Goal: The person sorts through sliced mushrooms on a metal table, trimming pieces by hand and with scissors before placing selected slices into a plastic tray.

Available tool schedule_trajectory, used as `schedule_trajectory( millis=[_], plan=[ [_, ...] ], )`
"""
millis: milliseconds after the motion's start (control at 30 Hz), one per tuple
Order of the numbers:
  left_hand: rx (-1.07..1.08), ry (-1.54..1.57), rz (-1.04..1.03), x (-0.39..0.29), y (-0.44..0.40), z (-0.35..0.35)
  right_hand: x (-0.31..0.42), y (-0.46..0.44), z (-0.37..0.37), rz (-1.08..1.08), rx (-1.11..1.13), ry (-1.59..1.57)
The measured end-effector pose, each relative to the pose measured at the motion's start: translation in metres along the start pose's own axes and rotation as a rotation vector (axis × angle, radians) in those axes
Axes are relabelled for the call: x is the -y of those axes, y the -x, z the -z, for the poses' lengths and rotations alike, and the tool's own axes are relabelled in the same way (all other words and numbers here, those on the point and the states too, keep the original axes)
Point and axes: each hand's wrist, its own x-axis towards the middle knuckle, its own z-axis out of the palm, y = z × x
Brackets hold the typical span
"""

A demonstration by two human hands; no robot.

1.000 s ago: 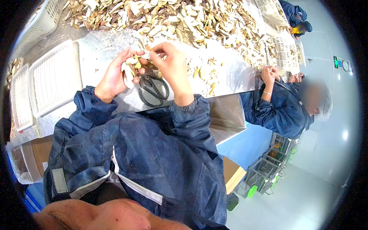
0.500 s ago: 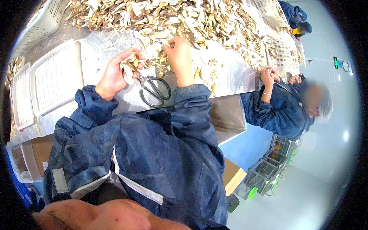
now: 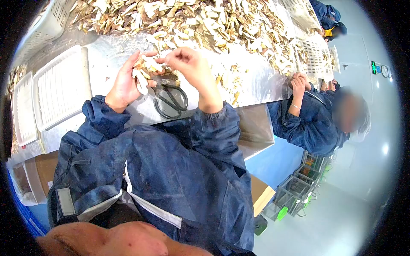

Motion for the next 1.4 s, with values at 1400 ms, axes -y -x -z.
schedule_trajectory(
  millis=[1400],
  plan=[
    [-0.022, 0.089, -0.090, -0.003, -0.003, 0.011, 0.009, -0.027, -0.010, 0.122, 0.048, 0.002]
  ],
)
